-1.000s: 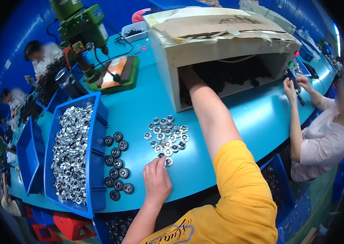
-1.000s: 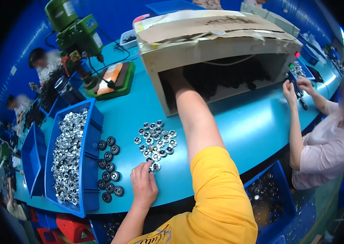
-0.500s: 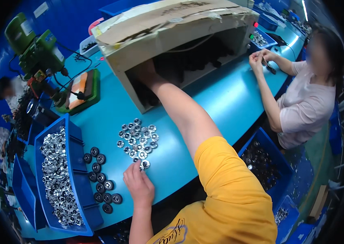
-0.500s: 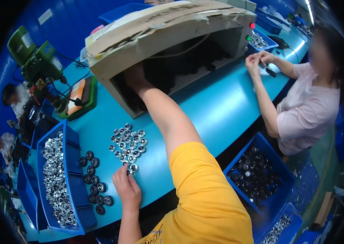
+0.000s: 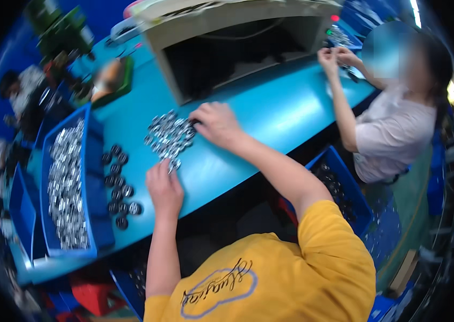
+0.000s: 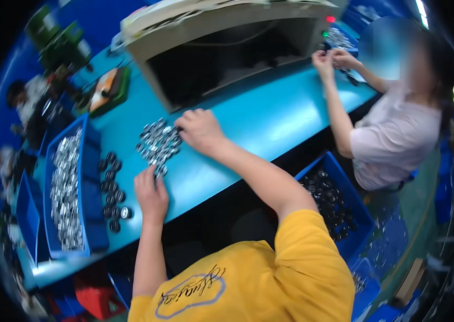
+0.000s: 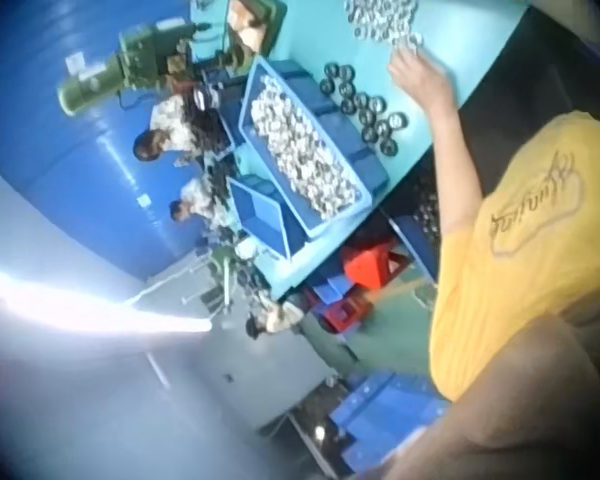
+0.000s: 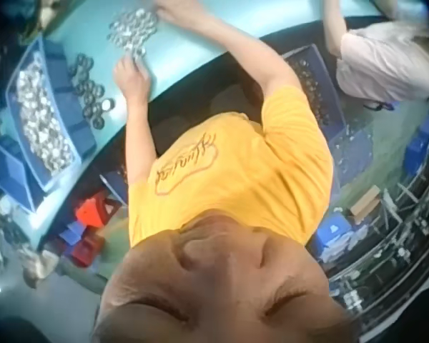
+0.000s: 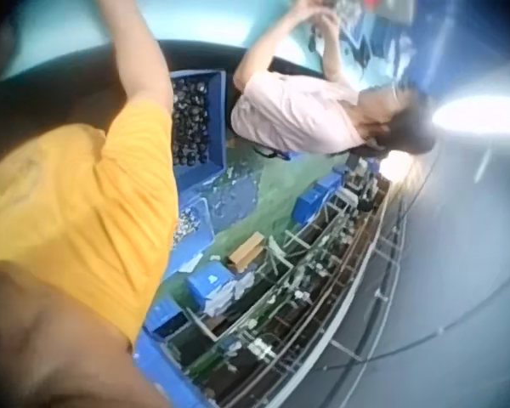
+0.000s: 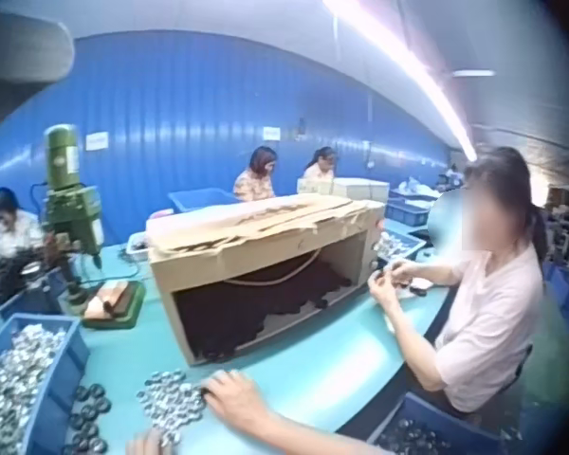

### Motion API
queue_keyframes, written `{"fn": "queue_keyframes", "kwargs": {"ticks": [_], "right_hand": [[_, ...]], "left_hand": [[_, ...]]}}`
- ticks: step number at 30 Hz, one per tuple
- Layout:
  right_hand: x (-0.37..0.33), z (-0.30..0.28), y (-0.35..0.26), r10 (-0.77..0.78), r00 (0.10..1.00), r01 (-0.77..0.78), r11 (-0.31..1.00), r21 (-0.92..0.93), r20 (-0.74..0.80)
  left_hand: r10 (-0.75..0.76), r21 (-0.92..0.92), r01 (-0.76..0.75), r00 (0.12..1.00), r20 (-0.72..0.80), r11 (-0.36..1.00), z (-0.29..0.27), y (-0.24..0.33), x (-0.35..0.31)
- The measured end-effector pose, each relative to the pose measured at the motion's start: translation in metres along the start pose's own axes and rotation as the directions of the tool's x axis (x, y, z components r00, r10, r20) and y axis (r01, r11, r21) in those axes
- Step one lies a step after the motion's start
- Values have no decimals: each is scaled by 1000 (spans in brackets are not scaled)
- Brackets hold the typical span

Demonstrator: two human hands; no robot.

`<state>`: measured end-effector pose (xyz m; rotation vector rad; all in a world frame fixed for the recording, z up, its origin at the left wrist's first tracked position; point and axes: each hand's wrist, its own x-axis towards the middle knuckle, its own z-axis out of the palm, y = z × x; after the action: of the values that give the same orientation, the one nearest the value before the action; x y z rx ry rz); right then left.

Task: Assembling toy wheels by inserting metal bearings into rubber tires at a factory workbench.

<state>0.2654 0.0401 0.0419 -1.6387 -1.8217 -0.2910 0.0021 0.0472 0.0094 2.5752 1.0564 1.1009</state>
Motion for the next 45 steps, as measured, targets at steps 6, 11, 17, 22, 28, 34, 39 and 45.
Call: {"fn": "queue_keyframes", "kwargs": {"ticks": [6,11,17,22,28,34,39,45], "right_hand": [[-38,-24,-7,138,987,-159,934,320,88],[-61,-32,6,179,984,-174,951,255,7],[-77,-45,10,254,967,-251,952,174,8],[-85,-47,14,472,878,-477,875,78,80],[-68,-42,15,548,824,-552,834,-17,145],[-41,-21,29,626,777,-625,780,-34,67],[-12,9,54,596,803,-595,800,-84,-11],[6,17,59,612,789,-606,790,-92,52]], "left_hand": [[-5,27,5,1000,-21,1000,-8,8,-3],[3,61,-2,1000,-24,998,-8,7,-8],[33,63,-30,998,-46,998,-12,13,-8],[64,56,-60,996,-67,997,-13,14,-8],[83,73,-79,995,-61,994,-14,16,-10],[97,67,-93,993,-72,993,-16,16,-11],[98,48,-95,993,-66,994,-16,18,-8],[67,24,-66,996,-51,998,-15,15,-9]]}}
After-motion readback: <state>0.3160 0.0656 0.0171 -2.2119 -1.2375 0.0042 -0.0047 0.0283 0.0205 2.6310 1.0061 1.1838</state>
